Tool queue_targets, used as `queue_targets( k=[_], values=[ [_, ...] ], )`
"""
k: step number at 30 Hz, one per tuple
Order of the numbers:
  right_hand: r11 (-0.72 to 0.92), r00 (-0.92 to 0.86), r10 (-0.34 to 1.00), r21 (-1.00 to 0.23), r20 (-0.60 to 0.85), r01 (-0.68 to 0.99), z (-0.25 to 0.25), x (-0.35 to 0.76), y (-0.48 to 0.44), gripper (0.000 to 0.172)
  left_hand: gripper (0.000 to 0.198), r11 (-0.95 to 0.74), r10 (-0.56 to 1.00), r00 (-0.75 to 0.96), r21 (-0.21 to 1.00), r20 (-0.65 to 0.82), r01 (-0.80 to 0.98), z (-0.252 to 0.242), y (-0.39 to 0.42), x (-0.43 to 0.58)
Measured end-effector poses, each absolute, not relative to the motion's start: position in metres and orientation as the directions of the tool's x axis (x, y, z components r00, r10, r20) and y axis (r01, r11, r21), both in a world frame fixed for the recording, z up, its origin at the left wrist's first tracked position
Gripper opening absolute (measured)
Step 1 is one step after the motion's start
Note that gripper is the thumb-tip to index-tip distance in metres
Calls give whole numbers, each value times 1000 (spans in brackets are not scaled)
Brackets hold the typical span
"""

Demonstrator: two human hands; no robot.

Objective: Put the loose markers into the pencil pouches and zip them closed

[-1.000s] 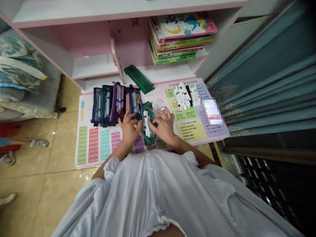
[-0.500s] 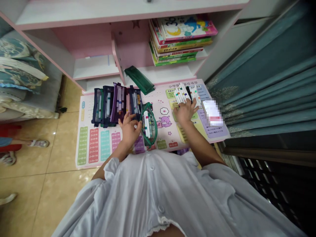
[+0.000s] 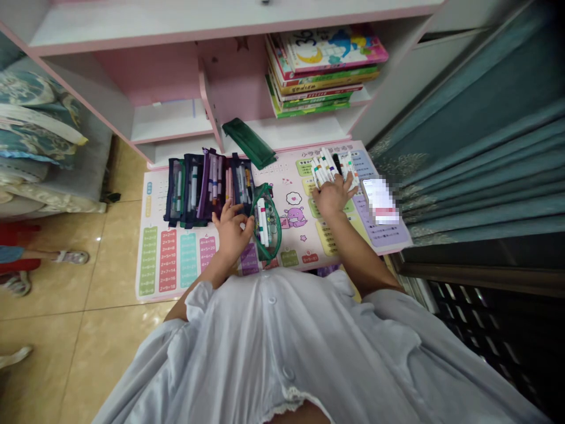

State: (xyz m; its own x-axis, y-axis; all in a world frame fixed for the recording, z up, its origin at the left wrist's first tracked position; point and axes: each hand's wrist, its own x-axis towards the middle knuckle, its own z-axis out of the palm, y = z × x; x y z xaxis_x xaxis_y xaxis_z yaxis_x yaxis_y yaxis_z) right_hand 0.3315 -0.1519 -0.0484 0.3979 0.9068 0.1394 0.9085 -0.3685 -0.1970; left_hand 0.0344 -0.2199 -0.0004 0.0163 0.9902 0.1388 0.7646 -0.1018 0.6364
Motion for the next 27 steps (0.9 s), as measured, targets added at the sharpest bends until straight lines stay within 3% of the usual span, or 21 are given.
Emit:
queue_targets(
  k=[8, 16, 21, 27],
  values=[
    [-320, 410, 881, -339, 239, 885, -32, 313, -168, 15, 26, -93, 992, 18, 619, 127, 780, 2, -219, 34],
    [52, 155, 912, -482, 380, 875, -9, 254, -224, 15, 26, -100, 990, 16, 628, 137, 772, 1, -219, 35],
    [139, 50, 933, -486, 356, 863, -2, 225, -241, 20, 25, -112, 987, 16, 614, 160, 781, -1, -219, 34],
    [127, -14, 970, -455, 244, 881, 0, 203, -240, 17, 25, -117, 987, 25, 613, 156, 782, -3, -219, 32]
  ],
)
